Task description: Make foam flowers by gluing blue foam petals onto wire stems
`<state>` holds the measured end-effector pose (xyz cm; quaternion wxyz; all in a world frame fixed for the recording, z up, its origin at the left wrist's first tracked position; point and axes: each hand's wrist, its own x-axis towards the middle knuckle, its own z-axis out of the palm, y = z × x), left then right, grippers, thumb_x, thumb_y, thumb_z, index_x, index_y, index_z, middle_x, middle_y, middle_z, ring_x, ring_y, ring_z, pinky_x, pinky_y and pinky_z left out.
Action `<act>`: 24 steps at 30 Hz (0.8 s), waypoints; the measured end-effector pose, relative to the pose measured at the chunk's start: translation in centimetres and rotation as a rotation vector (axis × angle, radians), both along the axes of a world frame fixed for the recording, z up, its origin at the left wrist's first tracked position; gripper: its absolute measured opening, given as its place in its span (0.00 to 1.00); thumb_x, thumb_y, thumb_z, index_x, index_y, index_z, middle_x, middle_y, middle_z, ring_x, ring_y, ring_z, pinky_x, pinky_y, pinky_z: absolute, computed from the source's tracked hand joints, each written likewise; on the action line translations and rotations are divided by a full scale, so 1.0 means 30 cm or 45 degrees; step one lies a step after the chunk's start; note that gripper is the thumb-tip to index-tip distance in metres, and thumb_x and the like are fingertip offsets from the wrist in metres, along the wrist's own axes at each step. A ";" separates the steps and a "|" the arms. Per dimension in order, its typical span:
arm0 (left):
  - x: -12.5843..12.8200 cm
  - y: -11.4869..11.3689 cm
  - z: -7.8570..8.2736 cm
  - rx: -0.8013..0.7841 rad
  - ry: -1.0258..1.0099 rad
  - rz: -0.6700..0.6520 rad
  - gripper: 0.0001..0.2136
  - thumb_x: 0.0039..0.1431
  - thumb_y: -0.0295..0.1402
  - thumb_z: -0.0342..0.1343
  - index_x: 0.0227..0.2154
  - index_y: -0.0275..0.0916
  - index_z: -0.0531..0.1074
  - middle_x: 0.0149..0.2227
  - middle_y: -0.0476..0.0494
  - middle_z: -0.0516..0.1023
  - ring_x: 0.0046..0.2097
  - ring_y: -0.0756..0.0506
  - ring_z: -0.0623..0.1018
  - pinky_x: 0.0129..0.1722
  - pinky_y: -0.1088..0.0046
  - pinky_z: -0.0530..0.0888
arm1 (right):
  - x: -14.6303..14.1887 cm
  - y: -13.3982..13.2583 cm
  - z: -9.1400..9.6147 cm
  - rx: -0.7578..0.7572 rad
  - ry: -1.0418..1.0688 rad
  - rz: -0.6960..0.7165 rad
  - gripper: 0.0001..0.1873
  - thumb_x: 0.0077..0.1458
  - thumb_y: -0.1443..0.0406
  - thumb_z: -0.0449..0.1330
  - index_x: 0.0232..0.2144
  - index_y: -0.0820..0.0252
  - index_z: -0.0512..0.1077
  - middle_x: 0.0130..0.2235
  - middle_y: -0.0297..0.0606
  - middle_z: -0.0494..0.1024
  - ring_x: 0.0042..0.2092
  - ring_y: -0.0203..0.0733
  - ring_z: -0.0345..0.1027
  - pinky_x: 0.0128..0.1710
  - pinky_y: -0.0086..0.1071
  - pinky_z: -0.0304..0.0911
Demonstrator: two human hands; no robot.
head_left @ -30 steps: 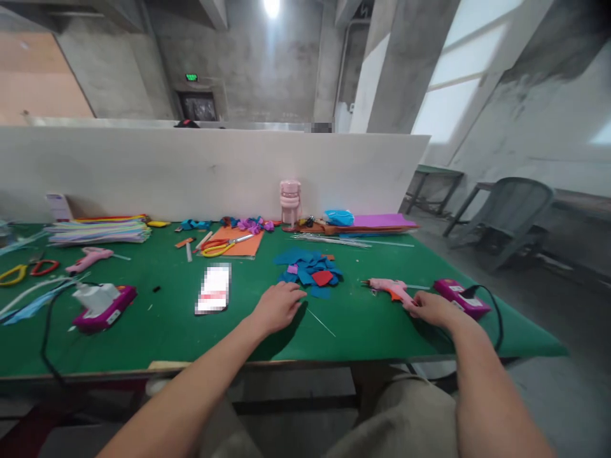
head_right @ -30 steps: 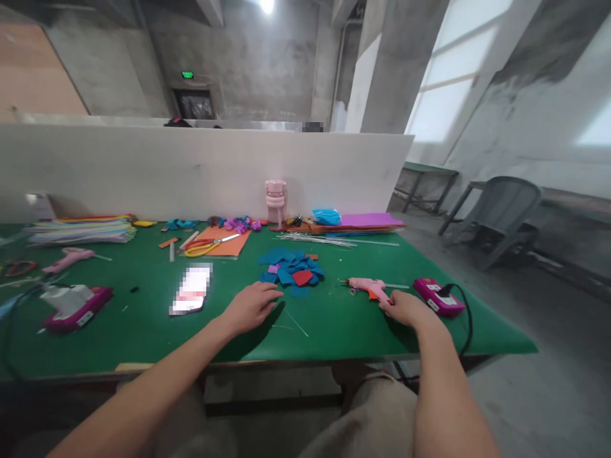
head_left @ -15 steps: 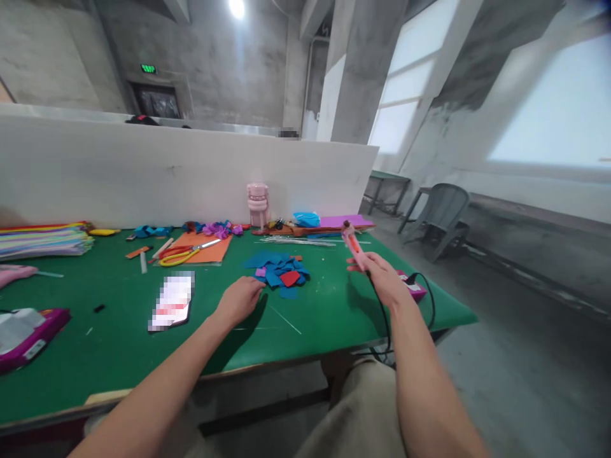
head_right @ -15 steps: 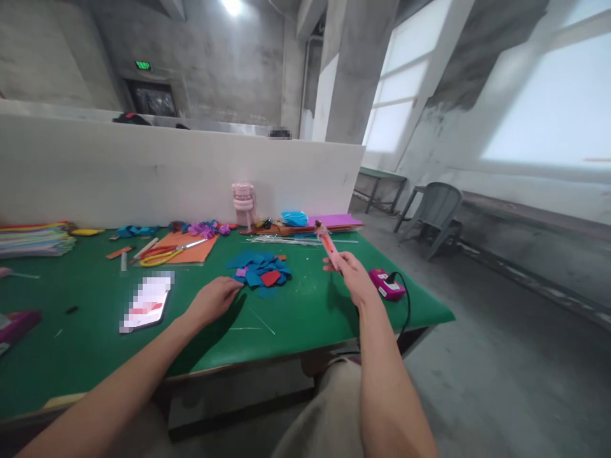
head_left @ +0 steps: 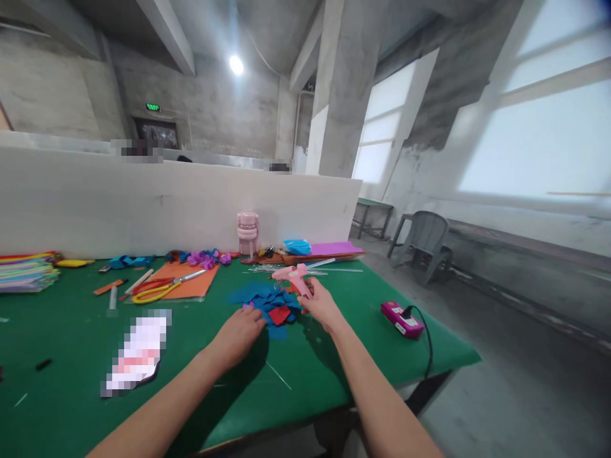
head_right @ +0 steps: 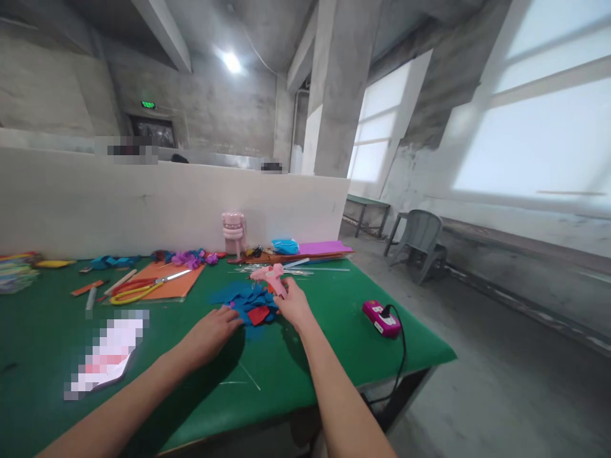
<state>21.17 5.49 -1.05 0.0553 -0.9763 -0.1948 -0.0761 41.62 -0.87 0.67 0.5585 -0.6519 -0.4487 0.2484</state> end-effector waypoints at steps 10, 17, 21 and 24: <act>-0.042 0.051 -0.073 -0.004 -0.059 0.148 0.10 0.56 0.25 0.44 0.29 0.36 0.71 0.31 0.39 0.73 0.38 0.43 0.71 0.39 0.67 0.67 | -0.038 -0.015 0.001 -0.048 0.365 0.205 0.14 0.47 0.55 0.57 0.33 0.58 0.68 0.27 0.33 0.70 0.27 0.34 0.64 0.25 0.29 0.68; -0.052 0.029 -0.027 -0.103 -0.087 0.179 0.11 0.57 0.25 0.42 0.33 0.35 0.71 0.33 0.40 0.73 0.39 0.45 0.72 0.38 0.70 0.69 | -0.029 -0.037 0.020 -0.103 0.272 0.238 0.18 0.47 0.52 0.57 0.37 0.58 0.66 0.28 0.33 0.70 0.27 0.33 0.63 0.17 0.22 0.61; -0.053 -0.026 0.013 -0.139 0.061 -0.145 0.10 0.55 0.25 0.47 0.36 0.38 0.72 0.38 0.41 0.73 0.42 0.45 0.72 0.39 0.73 0.69 | -0.022 -0.037 0.019 -0.093 0.217 0.279 0.19 0.48 0.51 0.55 0.37 0.58 0.66 0.26 0.32 0.68 0.26 0.32 0.62 0.16 0.21 0.58; -0.038 -0.060 0.033 -0.187 0.243 -0.307 0.07 0.53 0.25 0.49 0.31 0.37 0.73 0.33 0.43 0.74 0.37 0.46 0.73 0.35 0.76 0.69 | -0.023 -0.037 0.021 -0.090 0.187 0.329 0.20 0.48 0.51 0.55 0.36 0.59 0.66 0.26 0.32 0.68 0.25 0.32 0.61 0.16 0.21 0.57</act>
